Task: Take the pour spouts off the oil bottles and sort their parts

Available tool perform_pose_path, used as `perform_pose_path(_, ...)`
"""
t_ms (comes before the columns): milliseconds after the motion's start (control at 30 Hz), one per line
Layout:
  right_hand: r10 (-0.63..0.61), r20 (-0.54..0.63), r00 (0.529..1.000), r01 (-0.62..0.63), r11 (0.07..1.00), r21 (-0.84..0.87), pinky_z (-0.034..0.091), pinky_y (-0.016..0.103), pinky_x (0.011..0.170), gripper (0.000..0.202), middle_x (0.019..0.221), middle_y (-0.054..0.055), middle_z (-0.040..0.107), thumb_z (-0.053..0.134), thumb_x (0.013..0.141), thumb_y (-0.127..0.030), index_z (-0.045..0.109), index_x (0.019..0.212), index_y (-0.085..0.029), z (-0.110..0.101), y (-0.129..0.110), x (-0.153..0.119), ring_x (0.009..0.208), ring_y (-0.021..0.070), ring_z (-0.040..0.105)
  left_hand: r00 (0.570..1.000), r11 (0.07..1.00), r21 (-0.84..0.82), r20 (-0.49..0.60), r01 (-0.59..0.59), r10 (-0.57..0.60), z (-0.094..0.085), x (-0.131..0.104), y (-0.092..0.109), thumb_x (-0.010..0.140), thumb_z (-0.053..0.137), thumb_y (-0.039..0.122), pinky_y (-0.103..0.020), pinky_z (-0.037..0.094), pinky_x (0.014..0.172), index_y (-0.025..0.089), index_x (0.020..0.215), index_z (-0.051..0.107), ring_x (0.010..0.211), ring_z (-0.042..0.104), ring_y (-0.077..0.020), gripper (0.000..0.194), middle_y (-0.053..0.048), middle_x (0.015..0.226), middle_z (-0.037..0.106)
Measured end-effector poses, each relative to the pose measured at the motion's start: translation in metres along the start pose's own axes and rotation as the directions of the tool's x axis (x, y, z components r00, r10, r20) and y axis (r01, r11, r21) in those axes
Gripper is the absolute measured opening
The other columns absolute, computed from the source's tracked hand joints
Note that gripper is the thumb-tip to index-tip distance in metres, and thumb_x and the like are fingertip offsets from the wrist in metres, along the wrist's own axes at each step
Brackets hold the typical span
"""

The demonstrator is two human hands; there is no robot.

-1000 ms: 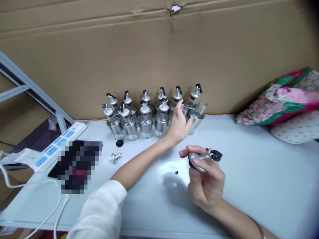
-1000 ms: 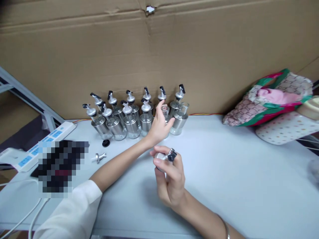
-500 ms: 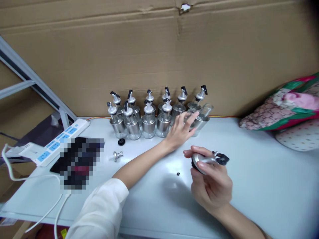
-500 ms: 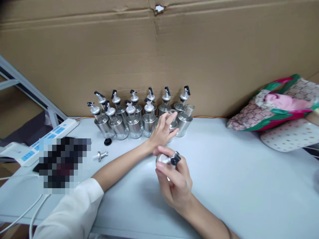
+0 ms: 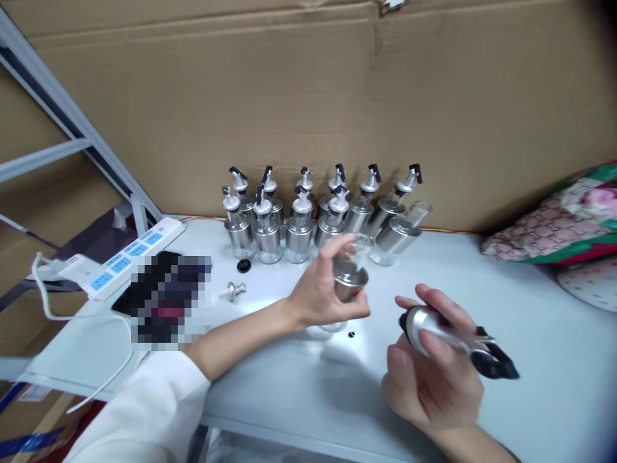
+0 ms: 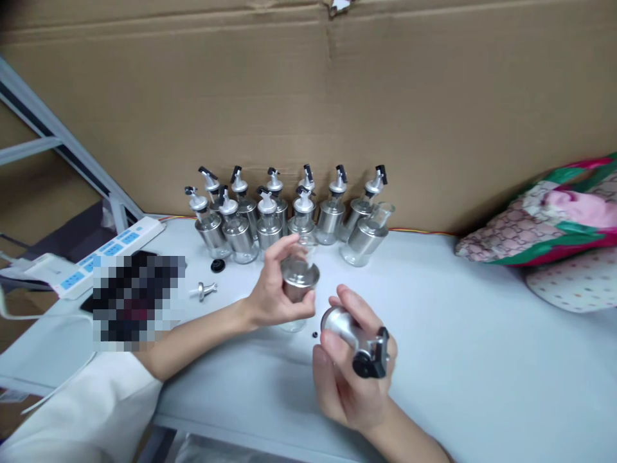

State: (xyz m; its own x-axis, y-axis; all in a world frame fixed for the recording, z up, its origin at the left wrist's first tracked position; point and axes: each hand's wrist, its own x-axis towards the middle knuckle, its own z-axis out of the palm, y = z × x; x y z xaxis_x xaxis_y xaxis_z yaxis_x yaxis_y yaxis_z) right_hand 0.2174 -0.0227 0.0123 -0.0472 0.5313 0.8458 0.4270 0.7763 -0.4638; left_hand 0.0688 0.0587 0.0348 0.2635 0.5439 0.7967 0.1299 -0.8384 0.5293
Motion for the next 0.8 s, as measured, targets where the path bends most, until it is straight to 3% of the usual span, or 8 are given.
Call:
perform_pose_path(67,-0.102,-0.014,0.995,0.102,0.994,-0.026,0.058,0.047,0.085,0.079,0.148,0.002,0.042,0.054,0.074,0.005,0.046,0.139,-0.04,0.006,-0.007,0.008,0.128,0.0299,0.048,0.998,0.999,0.024,-0.052,0.034,-0.033,-0.012,-0.021,-0.005,0.069,0.061,0.019,-0.037,0.053,0.085,0.025,0.139,0.02,0.096,0.058,-0.0193,0.081,-0.006,0.112,0.05)
perform_pose_path(167,-0.109,0.029,0.994,0.11,0.994,-0.011,0.06,0.044,0.083,0.08,0.147,0.005,0.044,0.049,0.076,0.009,0.044,0.141,-0.036,0.017,-0.01,0.018,0.127,0.0279,0.052,0.992,0.996,0.047,-0.105,0.074,-0.069,-0.026,-0.043,-0.01,0.069,0.063,0.019,-0.039,0.052,0.086,0.025,0.14,0.02,0.096,0.058,-0.0202,0.083,-0.008,0.115,0.049)
perform_pose_path(333,-0.153,0.114,0.982,0.146,0.987,0.071,0.061,0.046,0.082,0.069,0.131,0.015,0.059,0.05,0.08,0.008,0.045,0.14,-0.026,0.027,-0.005,0.023,0.119,0.0287,0.061,0.989,0.991,0.028,-0.06,-0.133,0.134,-0.031,-0.05,-0.016,0.069,0.064,0.019,-0.039,0.051,0.09,0.028,0.141,0.023,0.109,0.057,-0.0239,0.083,-0.008,0.118,0.052)
perform_pose_path(500,-0.178,0.072,0.981,0.176,0.984,0.035,0.061,0.045,0.082,0.063,0.12,0.013,0.064,0.051,0.081,0.006,0.048,0.137,-0.024,0.028,-0.003,0.028,0.115,0.0292,0.063,0.99,0.994,-0.023,-0.101,-0.106,0.103,-0.026,-0.055,-0.02,0.071,0.067,0.019,-0.041,0.051,0.09,0.029,0.141,0.021,0.11,0.059,-0.0242,0.085,-0.011,0.123,0.052)
perform_pose_path(567,-0.185,0.072,0.98,0.186,0.983,0.0,0.06,0.044,0.083,0.063,0.12,0.014,0.064,0.05,0.082,0.005,0.048,0.138,-0.022,0.027,-0.002,0.033,0.118,0.0302,0.061,0.994,0.998,-0.051,-0.106,-0.033,0.028,-0.027,-0.059,-0.019,0.071,0.07,0.022,-0.041,0.052,0.089,0.028,0.142,0.018,0.107,0.061,-0.0237,0.088,-0.012,0.124,0.054)
perform_pose_path(633,-0.205,0.1,0.974,0.208,0.978,-0.013,0.059,0.042,0.083,0.061,0.121,0.015,0.063,0.049,0.083,0.003,0.047,0.14,-0.02,0.024,-0.001,0.041,0.122,0.0307,0.058,0.989,0.988,-0.087,-0.059,0.13,-0.136,-0.029,-0.062,-0.017,0.069,0.076,0.028,-0.04,0.053,0.088,0.024,0.141,0.021,0.101,0.064,-0.0233,0.09,-0.011,0.117,0.059)
perform_pose_path(733,-0.292,0.189,0.938,0.3,0.954,-0.018,0.061,0.037,0.079,0.057,0.116,0.013,0.067,0.047,0.086,0.002,0.049,0.138,-0.022,0.02,0.001,0.058,0.117,0.0279,0.062,0.911,0.903,-0.132,0.099,0.41,-0.399,-0.035,-0.062,-0.015,0.064,0.079,0.039,-0.039,0.056,0.082,0.018,0.124,0.044,0.089,0.067,-0.0238,0.073,-0.008,0.1,0.067)
perform_pose_path(800,-0.337,0.215,0.917,0.349,0.937,-0.021,0.062,0.034,0.075,0.052,0.111,0.01,0.069,0.049,0.088,-0.002,0.052,0.135,-0.025,0.022,0.003,0.07,0.109,0.0253,0.067,0.863,0.857,-0.149,0.203,0.493,-0.462,-0.037,-0.059,-0.017,0.064,0.078,0.044,-0.039,0.058,0.075,0.018,0.108,0.054,0.081,0.068,-0.0236,0.057,-0.006,0.092,0.069)
